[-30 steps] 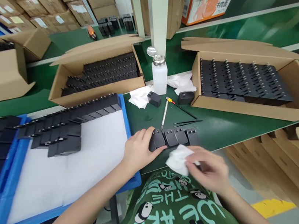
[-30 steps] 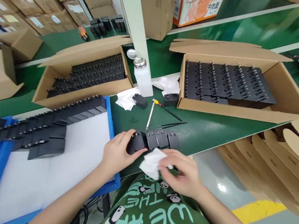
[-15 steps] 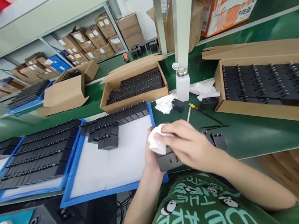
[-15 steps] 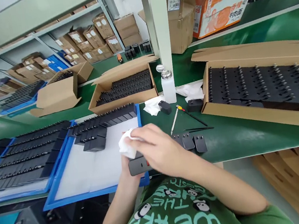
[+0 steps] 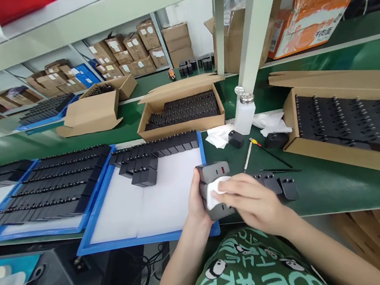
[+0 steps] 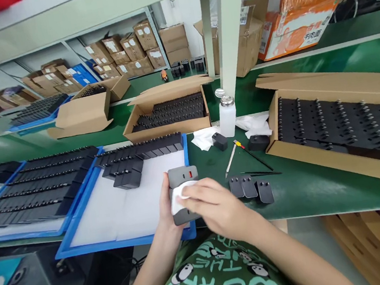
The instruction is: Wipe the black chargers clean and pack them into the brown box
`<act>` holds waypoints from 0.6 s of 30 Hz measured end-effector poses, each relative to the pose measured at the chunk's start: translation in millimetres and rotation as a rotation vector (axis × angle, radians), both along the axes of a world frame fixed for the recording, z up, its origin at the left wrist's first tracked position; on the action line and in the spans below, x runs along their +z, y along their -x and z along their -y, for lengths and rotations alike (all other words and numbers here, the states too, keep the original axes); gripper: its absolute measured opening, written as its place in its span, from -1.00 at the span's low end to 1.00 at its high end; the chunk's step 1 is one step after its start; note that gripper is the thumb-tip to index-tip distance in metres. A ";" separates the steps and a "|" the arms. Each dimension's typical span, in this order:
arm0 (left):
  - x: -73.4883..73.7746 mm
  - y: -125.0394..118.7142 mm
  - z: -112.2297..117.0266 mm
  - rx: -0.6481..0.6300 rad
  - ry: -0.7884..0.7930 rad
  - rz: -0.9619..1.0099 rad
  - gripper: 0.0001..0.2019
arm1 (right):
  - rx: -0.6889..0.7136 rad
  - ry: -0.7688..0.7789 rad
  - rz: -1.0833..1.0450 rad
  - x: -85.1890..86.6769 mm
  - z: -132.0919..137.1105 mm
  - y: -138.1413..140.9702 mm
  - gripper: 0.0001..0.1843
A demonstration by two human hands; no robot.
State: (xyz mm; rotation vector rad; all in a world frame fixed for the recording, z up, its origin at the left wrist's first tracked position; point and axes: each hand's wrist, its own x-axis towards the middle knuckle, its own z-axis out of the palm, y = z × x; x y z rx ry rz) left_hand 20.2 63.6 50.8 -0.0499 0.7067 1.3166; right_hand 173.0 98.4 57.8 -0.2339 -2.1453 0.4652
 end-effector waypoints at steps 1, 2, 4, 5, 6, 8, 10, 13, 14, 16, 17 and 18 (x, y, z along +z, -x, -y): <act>0.8 2.1 1.1 0.021 0.014 -0.016 -0.44 | -0.011 -0.001 -0.004 -8.8 -4.9 -9.1 -0.55; 1.7 4.6 2.2 0.040 0.028 -0.036 -0.44 | -0.017 -0.007 0.006 -16.3 -9.0 -17.7 -0.51; 3.5 9.3 3.8 0.067 0.057 -0.075 -0.43 | -0.038 -0.025 0.030 -24.8 -12.3 -29.3 -0.47; 4.1 10.8 4.0 0.076 0.069 -0.092 -0.44 | -0.064 -0.032 0.017 -25.1 -10.6 -31.1 -0.47; 4.6 11.4 3.9 0.085 0.077 -0.106 -0.44 | -0.088 -0.042 -0.010 -23.1 -6.8 -29.8 -0.48; 5.0 9.7 2.5 0.093 0.084 -0.130 -0.46 | -0.088 -0.099 -0.061 -15.3 4.5 -20.3 -0.56; 4.5 6.1 0.5 0.081 0.083 -0.150 -0.46 | -0.013 -0.188 -0.050 -9.4 14.2 -7.8 -0.68; 2.2 5.0 -0.8 0.078 0.066 -0.200 -0.49 | 0.028 -0.248 -0.018 -16.2 14.0 -1.4 -0.74; 1.1 6.8 -0.5 0.085 0.059 -0.223 -0.49 | -0.001 -0.238 -0.016 -22.0 10.1 -4.5 -0.74; -1.6 12.9 0.8 0.099 0.044 -0.283 -0.47 | -0.064 -0.188 0.056 -33.6 -0.4 -16.2 -0.72; -3.0 16.3 1.7 0.104 0.035 -0.318 -0.44 | -0.086 -0.154 0.145 -37.2 -5.4 -23.2 -0.70; -4.2 19.1 2.4 0.112 0.025 -0.356 -0.41 | -0.099 -0.124 0.261 -38.1 -9.4 -29.9 -0.68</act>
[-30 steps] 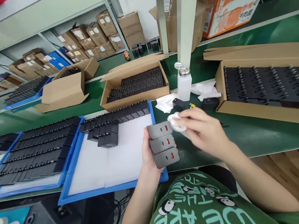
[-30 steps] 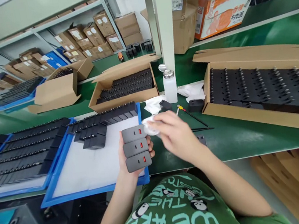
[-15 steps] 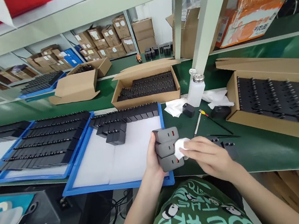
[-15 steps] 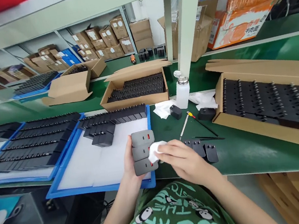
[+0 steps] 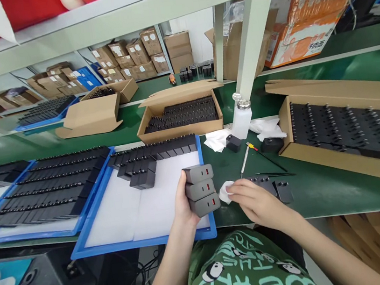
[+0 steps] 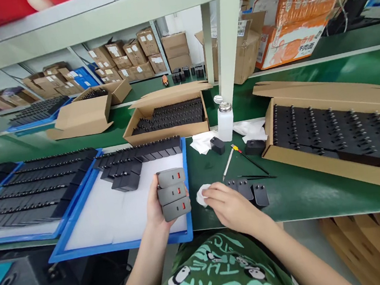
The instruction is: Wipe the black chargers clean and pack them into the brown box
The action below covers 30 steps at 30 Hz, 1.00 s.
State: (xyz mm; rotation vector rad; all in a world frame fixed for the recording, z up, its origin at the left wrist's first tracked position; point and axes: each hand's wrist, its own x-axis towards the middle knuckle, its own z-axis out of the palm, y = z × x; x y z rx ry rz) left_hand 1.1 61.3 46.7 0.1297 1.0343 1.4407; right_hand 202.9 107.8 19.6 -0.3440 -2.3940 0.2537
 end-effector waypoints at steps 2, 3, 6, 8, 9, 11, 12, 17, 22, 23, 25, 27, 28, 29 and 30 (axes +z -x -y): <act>-1.9 2.3 0.4 0.018 -0.024 -0.084 -0.37 | -0.047 0.055 0.217 7.8 -2.7 -10.1 -0.63; -2.5 1.3 -0.1 0.026 -0.036 -0.129 -0.36 | -0.088 0.080 0.272 16.2 -1.1 -12.6 -0.62; -3.3 -10.3 -4.6 0.030 -0.073 -0.270 -0.39 | -0.259 0.141 0.198 50.2 12.8 -8.7 -0.57; -2.7 -22.6 -9.2 0.027 -0.111 -0.374 -0.49 | -0.341 0.115 0.157 68.7 24.1 1.8 -0.23; -2.0 -29.1 -11.5 0.027 -0.135 -0.427 -0.55 | -0.357 0.077 0.175 74.0 28.5 7.7 -0.10; 0.5 -41.4 -15.4 0.031 -0.187 -0.529 -0.64 | -0.374 0.000 0.251 76.1 33.0 17.0 -0.08; 2.4 -47.0 -16.7 0.036 -0.213 -0.575 -0.67 | -0.390 -0.025 0.277 73.5 33.2 19.1 -0.12; 18.1 -73.6 -11.4 0.016 -0.329 -0.728 -0.67 | -0.553 -0.041 0.179 53.1 29.9 -0.4 -0.04; 28.9 -106.8 -6.1 -0.327 -0.529 -0.970 -0.47 | -0.654 -0.029 -0.075 46.0 29.1 -43.4 0.00; 30.6 -114.3 -8.1 -0.385 -0.569 -0.998 -0.43 | -0.689 -0.009 -0.117 45.2 28.1 -54.2 -0.01; 34.9 -129.3 -14.6 -0.513 -0.623 -1.013 -0.35 | -0.743 0.068 -0.191 43.4 26.5 -78.8 -0.01; 40.9 -143.7 -24.1 -0.681 -0.618 -0.970 -0.31 | -0.747 0.247 -0.294 41.6 25.7 -105.5 0.04; 44.1 -150.4 -29.8 -0.763 -0.598 -0.935 -0.31 | -0.719 0.369 -0.368 40.7 25.7 -118.4 0.06; 47.2 -156.8 -36.0 -0.830 -0.580 -0.903 -0.33 | -0.673 0.491 -0.452 39.8 25.8 -130.5 0.07; 49.9 -162.8 -42.5 -0.871 -0.564 -0.877 -0.35 | -0.621 0.589 -0.542 38.9 26.1 -141.2 0.07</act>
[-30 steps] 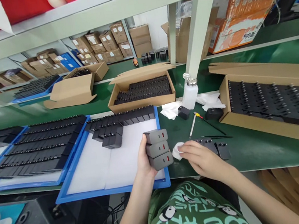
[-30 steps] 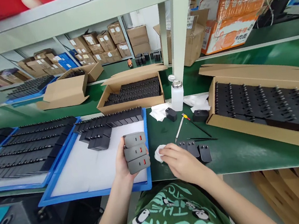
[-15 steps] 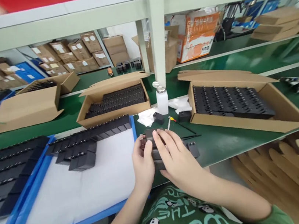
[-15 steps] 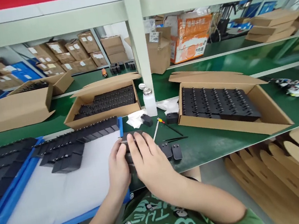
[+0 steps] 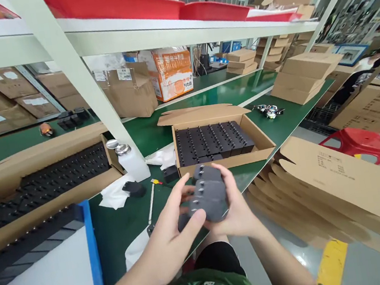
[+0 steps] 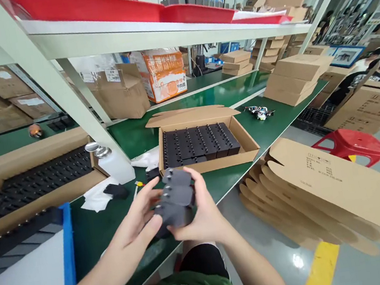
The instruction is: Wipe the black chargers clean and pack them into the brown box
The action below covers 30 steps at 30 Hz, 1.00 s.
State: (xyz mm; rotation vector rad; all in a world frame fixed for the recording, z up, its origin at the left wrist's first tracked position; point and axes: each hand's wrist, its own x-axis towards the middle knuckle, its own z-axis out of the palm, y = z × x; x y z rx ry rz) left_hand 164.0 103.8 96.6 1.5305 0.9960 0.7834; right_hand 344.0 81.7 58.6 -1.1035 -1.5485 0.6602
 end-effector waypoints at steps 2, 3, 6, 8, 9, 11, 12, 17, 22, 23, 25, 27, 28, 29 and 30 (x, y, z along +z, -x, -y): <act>4.1 -11.2 -13.0 -0.028 0.056 0.022 -0.39 | 0.033 0.020 -0.163 -1.5 0.9 -16.7 0.06; 5.4 -16.3 -19.1 -0.049 0.092 0.049 -0.39 | 0.032 0.009 -0.184 -2.1 1.5 -22.8 0.07; 7.8 -29.5 -33.7 -0.171 0.323 0.187 -0.30 | 0.032 -0.012 -0.055 -3.9 2.0 -34.8 0.18; 8.5 -36.4 -39.0 -0.213 0.439 0.260 -0.30 | 0.086 -0.087 0.075 -5.8 0.9 -39.9 0.21; 8.5 -39.0 -40.1 -0.210 0.446 0.283 -0.35 | 0.116 -0.157 0.132 -6.9 0.3 -41.8 0.20; 7.8 -42.8 -39.3 -0.203 0.388 0.330 -0.50 | 0.152 -0.304 0.236 -9.3 0.2 -44.3 0.11; 6.9 -43.9 -37.9 -0.216 0.353 0.365 -0.57 | 0.148 -0.364 0.289 -10.5 1.2 -44.7 0.04; -2.1 -47.8 -29.0 -0.177 0.355 0.492 -0.63 | -0.161 -0.571 0.434 -15.1 12.5 -39.1 -0.38; -10.3 -54.2 -26.3 0.006 0.490 0.574 -0.47 | -0.236 -0.839 0.527 -17.7 12.4 -36.7 -0.70; -10.5 -54.6 -26.5 0.015 0.506 0.587 -0.45 | -0.203 -0.856 0.549 -16.8 11.1 -37.5 -0.70; -9.9 -54.3 -27.0 0.011 0.490 0.595 -0.46 | -0.149 -0.790 0.526 -13.0 8.8 -39.0 -0.62; -9.0 -53.4 -27.5 -0.015 0.428 0.575 -0.52 | -0.116 -0.651 0.459 -8.9 7.8 -39.2 -0.48; -8.8 -53.2 -27.6 -0.023 0.397 0.564 -0.55 | -0.101 -0.561 0.431 -7.8 7.6 -38.6 -0.42; -8.6 -53.6 -27.8 -0.026 0.380 0.555 -0.58 | -0.092 -0.475 0.401 -7.7 7.4 -37.6 -0.36; -8.4 -54.6 -27.9 -0.014 0.376 0.554 -0.60 | -0.098 -0.410 0.370 -8.7 7.1 -36.3 -0.31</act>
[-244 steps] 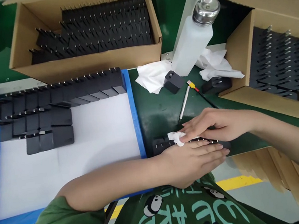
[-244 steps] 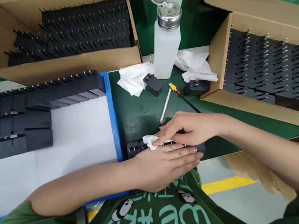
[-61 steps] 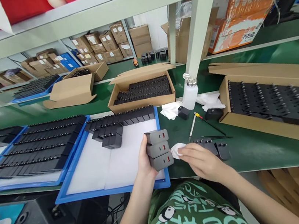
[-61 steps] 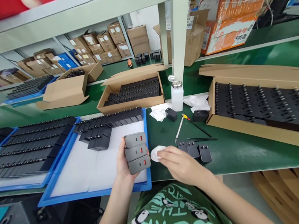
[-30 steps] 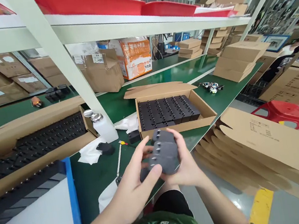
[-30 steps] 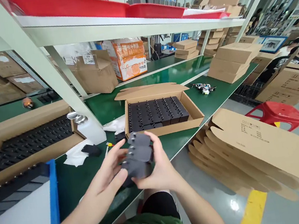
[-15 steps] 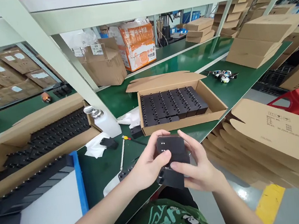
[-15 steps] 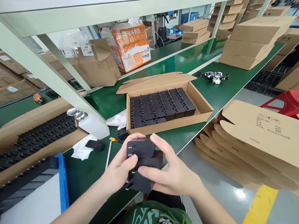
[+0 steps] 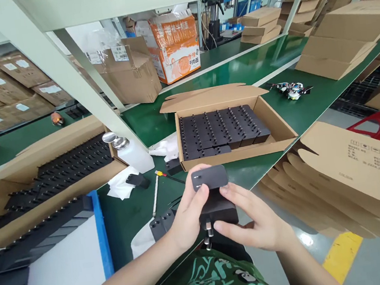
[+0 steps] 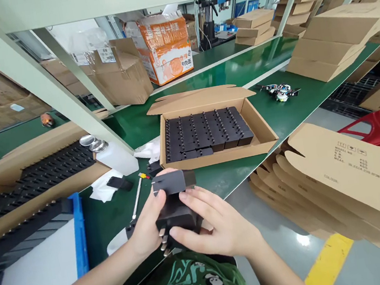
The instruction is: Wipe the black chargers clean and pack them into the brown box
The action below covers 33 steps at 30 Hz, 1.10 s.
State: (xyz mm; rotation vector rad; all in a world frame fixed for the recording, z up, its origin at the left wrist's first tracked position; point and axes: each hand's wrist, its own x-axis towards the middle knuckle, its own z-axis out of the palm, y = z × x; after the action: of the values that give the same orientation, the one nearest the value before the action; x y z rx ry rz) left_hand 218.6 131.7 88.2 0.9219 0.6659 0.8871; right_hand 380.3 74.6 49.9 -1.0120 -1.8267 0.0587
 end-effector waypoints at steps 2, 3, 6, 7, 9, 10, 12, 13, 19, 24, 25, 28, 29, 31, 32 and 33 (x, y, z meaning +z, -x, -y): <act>1.4 -4.1 -0.9 0.053 0.054 0.016 -0.60 | -0.058 0.009 -0.060 -4.4 -1.7 3.2 -0.24; 2.8 -6.9 -1.9 0.085 0.103 0.038 -0.60 | -0.098 -0.041 -0.079 -6.8 -3.0 4.9 -0.23; 8.1 -16.0 -7.2 0.070 0.409 0.123 -0.64 | -0.125 -0.201 -0.086 -9.8 -7.9 8.3 -0.29; 9.3 -18.5 -9.6 0.025 0.541 0.147 -0.62 | -0.108 -0.208 -0.088 -9.0 -9.1 8.4 -0.34; 9.1 -21.6 -14.3 -0.063 0.743 0.173 -0.56 | -0.075 -0.149 -0.109 -5.8 -10.4 6.5 -0.40; 7.8 -22.2 -16.2 -0.079 0.792 0.175 -0.54 | -0.071 -0.107 -0.116 -4.2 -10.4 4.5 -0.41; 3.6 -22.4 -18.7 -0.047 0.798 0.156 -0.56 | -0.076 -0.039 -0.114 -2.5 -9.3 -1.2 -0.47; 1.3 -22.2 -19.3 -0.018 0.777 0.138 -0.58 | -0.075 -0.032 -0.094 -2.3 -8.4 -4.4 -0.52; -8.6 -18.5 -21.6 0.080 0.798 0.064 -0.68 | 0.010 0.010 0.196 -1.1 -5.7 -14.2 -0.61; -14.3 -16.6 -29.1 0.164 0.876 0.030 -0.70 | 0.143 0.055 0.196 11.2 -11.7 -39.4 -0.68; -14.5 -16.3 -30.8 0.201 0.858 0.024 -0.73 | 0.080 0.075 0.145 15.2 -16.4 -52.5 -0.69; -12.7 -14.4 -35.2 0.263 0.782 -0.015 -0.80 | -0.282 0.275 0.051 26.4 -44.3 -100.6 -0.70; -11.6 -13.5 -36.3 0.254 0.772 -0.020 -0.79 | -0.355 0.401 0.076 28.4 -58.2 -115.7 -0.70; -9.4 -11.8 -37.6 0.235 0.772 -0.002 -0.77 | -0.372 0.674 0.188 27.8 -89.6 -138.9 -0.69; -8.4 -11.1 -37.9 0.222 0.784 0.015 -0.76 | -0.335 0.798 0.249 25.4 -105.2 -146.3 -0.69; -7.7 -10.4 -38.0 0.206 0.800 0.034 -0.75 | -0.291 0.892 0.298 22.0 -119.2 -150.9 -0.69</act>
State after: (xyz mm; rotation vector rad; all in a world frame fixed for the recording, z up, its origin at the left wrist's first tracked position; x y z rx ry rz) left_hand 229.0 169.7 80.5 0.1219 0.9958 0.7154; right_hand 531.2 193.8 71.8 -1.9825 -1.9132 0.6151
